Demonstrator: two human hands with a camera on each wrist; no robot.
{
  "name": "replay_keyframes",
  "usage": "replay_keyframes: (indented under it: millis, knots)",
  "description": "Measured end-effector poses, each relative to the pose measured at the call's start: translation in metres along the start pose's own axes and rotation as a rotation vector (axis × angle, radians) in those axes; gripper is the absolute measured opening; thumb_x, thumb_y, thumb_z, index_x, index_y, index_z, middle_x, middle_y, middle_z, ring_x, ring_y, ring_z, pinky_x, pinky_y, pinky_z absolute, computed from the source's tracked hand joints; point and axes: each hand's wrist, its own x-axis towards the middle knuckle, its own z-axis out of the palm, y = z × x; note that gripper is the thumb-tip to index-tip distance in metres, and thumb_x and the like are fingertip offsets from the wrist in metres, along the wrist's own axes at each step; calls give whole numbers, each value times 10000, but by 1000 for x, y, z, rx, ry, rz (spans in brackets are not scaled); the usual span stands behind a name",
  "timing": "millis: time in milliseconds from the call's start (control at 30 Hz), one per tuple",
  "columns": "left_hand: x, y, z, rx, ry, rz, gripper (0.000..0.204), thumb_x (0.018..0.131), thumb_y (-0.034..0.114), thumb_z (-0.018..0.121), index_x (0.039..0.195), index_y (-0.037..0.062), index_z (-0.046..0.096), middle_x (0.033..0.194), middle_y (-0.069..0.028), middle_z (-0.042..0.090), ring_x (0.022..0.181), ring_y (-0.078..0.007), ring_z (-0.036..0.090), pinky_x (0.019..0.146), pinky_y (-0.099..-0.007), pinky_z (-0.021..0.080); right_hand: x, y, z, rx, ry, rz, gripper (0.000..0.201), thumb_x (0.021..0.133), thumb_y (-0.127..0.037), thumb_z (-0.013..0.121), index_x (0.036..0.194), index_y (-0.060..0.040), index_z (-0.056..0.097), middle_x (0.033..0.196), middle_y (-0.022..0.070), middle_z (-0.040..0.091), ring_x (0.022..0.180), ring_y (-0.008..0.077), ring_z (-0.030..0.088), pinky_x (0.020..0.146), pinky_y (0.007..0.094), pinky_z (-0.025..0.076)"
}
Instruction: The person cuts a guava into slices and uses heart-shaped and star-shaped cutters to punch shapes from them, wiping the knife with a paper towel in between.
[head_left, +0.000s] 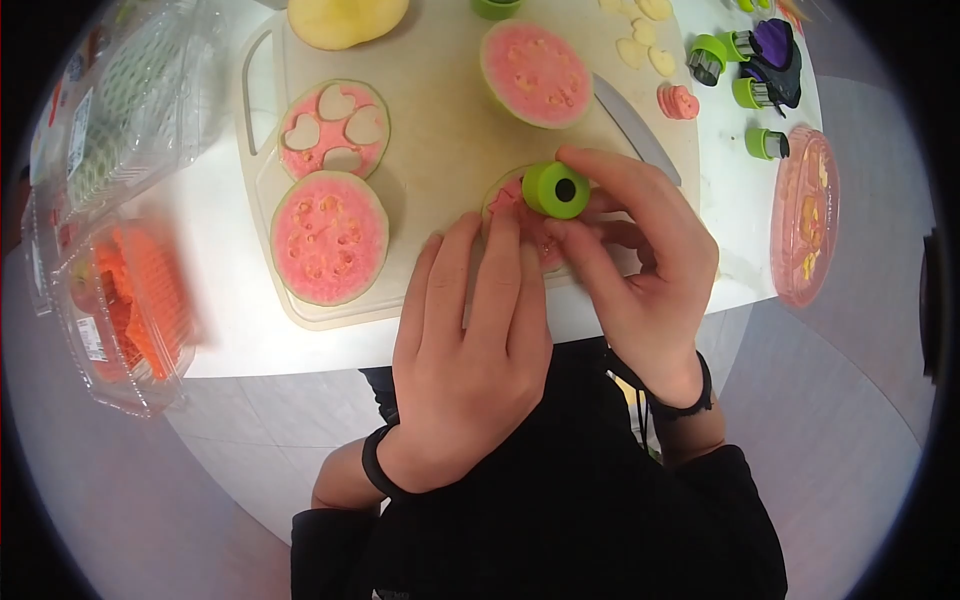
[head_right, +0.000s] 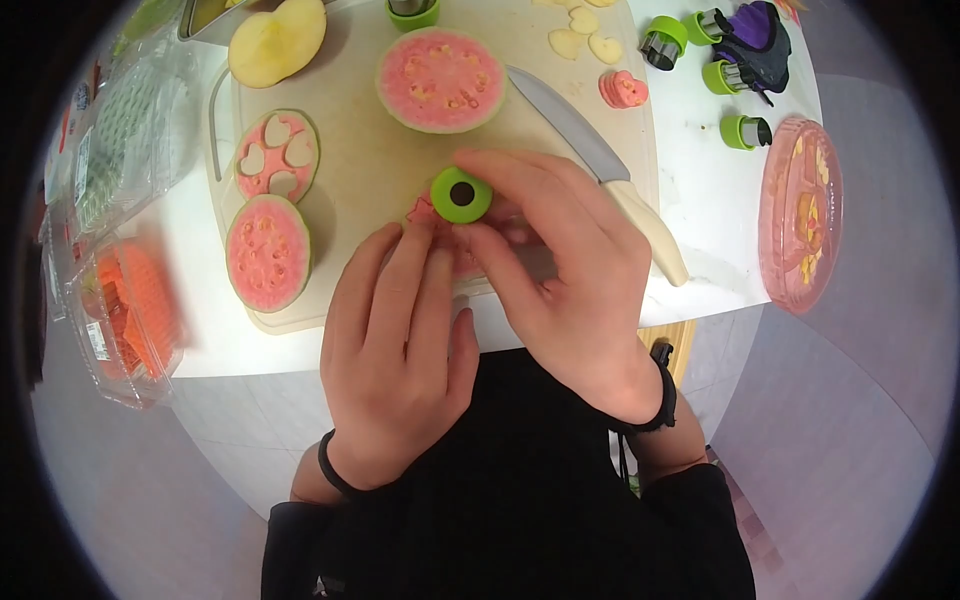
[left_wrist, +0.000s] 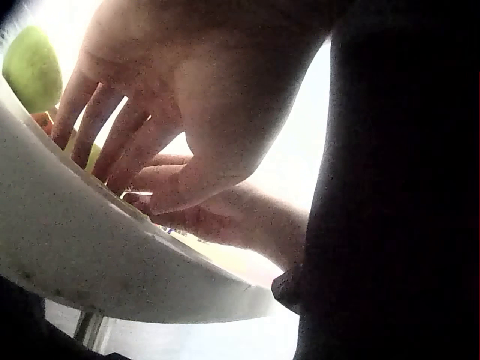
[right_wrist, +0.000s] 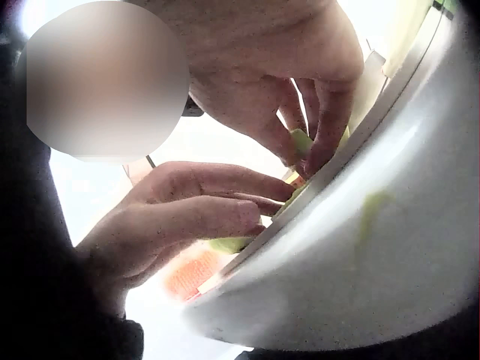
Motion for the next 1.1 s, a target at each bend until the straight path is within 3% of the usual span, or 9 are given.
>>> replay_keyframes:
  millis: [67,167,367,400,600,700,733,900,1100]
  knots:
    - [-2,0,3,32,10,14,553,722,28,749,1255,-106,681,1372,-246,647,1233,-442,640,1007,-499,581,1,-1,0,41,10,15,424,907,115,744,1317,8,712,1190,131,711,915,190,779,770,299,673]
    - [-3,2,5,32,18,1,545,733,40,754,1254,-102,682,1375,-248,642,1237,-446,638,1012,-512,576,-1,-6,-7,40,-27,43,558,901,140,725,1436,13,630,1281,108,691,1066,169,709,857,291,642]
    - [-1,-1,-1,-51,-6,-20,537,748,43,775,1261,-82,681,1387,-250,636,1234,-447,642,1019,-505,565,-3,-6,-22,411,140,250,448,975,-22,596,1419,38,611,1180,71,662,973,138,646,864,283,554]
    - [-1,-2,0,-83,21,-32,537,750,44,781,1264,-76,679,1386,-252,636,1221,-447,645,1012,-503,563,-2,-9,-26,367,123,338,423,977,-84,505,1362,42,629,1146,79,645,905,149,619,869,298,521]
    - [12,1,-6,-80,34,-127,607,765,52,819,1333,-41,626,1366,-247,632,1171,-444,631,986,-493,535,-2,-11,-40,536,-35,543,390,952,-43,489,1299,24,655,1131,116,633,892,160,635,821,297,533]
    - [24,8,-8,-38,-10,-171,638,782,56,830,1366,-26,589,1313,-224,633,1151,-436,610,968,-490,519,-9,-13,-34,285,-81,433,392,949,16,480,1298,35,655,1134,128,614,882,172,644,764,297,561]
    - [29,10,-10,-45,-25,-192,635,790,58,834,1367,-21,581,1288,-214,632,1148,-432,604,962,-489,516,-11,-6,-33,165,-89,292,412,931,87,493,1304,34,659,1152,148,599,899,199,663,727,294,584]
    - [38,4,-9,-144,-46,-245,542,825,46,830,1307,-8,587,1196,-174,631,1081,-382,617,895,-449,515,-20,-6,-30,134,-43,129,441,924,124,542,1339,29,657,1197,167,600,993,245,685,800,307,616]
    - [43,2,-15,-302,-57,-331,454,882,10,785,1292,8,591,1157,-121,631,1046,-264,648,858,-367,516,-23,-4,-31,244,-40,136,455,936,130,551,1374,38,636,1232,173,594,1053,257,684,881,316,619]
